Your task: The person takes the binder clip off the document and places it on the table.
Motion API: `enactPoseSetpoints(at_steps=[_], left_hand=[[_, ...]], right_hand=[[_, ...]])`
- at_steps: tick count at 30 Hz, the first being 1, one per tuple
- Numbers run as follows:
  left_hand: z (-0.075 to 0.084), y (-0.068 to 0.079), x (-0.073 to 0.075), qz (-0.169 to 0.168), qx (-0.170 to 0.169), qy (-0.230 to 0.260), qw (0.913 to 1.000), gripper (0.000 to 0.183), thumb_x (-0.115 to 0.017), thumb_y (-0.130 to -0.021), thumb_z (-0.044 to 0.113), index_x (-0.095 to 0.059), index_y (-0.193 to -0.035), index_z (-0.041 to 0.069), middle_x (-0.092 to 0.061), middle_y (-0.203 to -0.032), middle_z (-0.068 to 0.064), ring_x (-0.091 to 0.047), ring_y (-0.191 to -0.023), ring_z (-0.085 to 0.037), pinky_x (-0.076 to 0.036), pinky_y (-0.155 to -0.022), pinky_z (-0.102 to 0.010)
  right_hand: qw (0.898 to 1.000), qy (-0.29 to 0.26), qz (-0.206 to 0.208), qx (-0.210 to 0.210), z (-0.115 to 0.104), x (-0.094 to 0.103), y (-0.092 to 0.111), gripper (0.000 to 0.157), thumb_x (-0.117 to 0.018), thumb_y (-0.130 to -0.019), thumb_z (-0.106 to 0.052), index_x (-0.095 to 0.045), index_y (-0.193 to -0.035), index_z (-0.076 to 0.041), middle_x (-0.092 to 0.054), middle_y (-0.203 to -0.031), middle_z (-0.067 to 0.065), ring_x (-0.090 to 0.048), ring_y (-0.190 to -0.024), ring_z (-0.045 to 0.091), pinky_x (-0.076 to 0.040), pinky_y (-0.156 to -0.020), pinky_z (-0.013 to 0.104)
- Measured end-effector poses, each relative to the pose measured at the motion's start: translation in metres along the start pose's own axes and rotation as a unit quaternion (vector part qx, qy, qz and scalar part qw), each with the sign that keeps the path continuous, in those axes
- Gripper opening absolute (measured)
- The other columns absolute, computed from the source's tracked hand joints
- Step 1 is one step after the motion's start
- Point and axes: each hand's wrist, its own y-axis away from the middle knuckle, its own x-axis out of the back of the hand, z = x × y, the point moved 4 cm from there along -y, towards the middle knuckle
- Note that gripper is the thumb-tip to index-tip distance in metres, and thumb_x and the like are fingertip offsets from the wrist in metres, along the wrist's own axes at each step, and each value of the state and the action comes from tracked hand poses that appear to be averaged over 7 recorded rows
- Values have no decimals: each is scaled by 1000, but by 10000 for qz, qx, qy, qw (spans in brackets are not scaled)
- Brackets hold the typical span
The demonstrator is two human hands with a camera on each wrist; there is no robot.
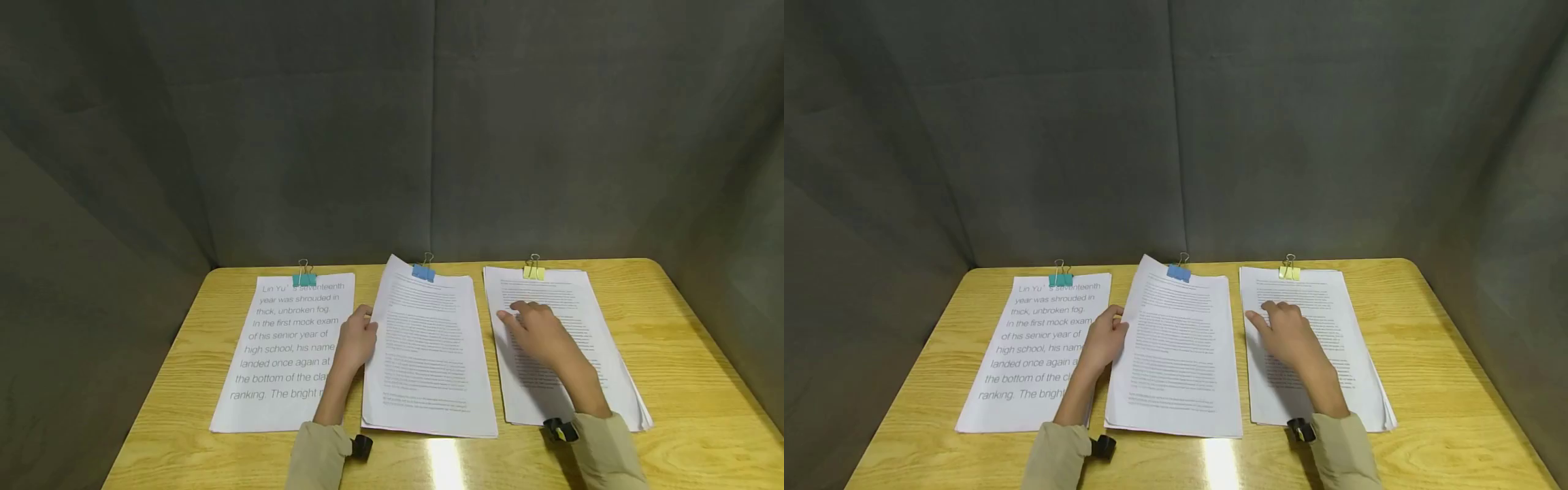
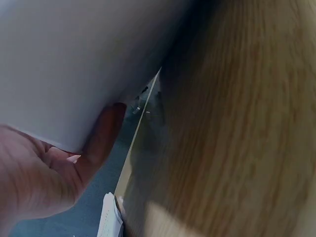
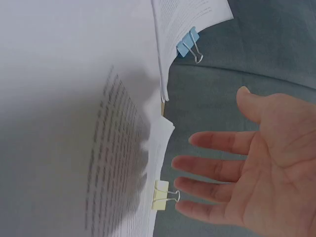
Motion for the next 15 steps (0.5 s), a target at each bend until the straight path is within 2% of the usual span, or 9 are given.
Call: enactPoseSetpoints(at_steps=[4, 10, 15], left_hand=[[2, 1, 2, 26, -28, 264, 9996, 27, -55, -102, 2, -62, -127, -6, -73, -103, -26, -65, -68, -22, -51, -62, -32], [5, 3, 4, -214, 20, 1014, 9946, 24, -54, -103, 5, -63, -125, -2, -75, -92, -16, -67, -63, -21, -53, -56, -31], [13, 5, 7, -225, -105, 1455, 9890, 23, -53, -103, 5, -63, -123, -1, -74, -90, -14, -67, -63, -21, -54, -56, -32]], right_hand=[[9987, -444, 203, 129, 3, 9, 3, 50, -54, -109, -29, -59, -129, 17, -63, -124, 37, -58, -119, 54, -47, -99, 64], [9931, -927, 701, 157, 0, 27, 8, 49, -55, -109, -29, -55, -136, 13, -63, -128, 35, -58, -121, 52, -48, -97, 64], [9868, -1311, 881, 345, -21, 54, -14, 50, -54, -109, -31, -52, -141, 8, -62, -131, 32, -58, -124, 47, -48, -101, 61]])
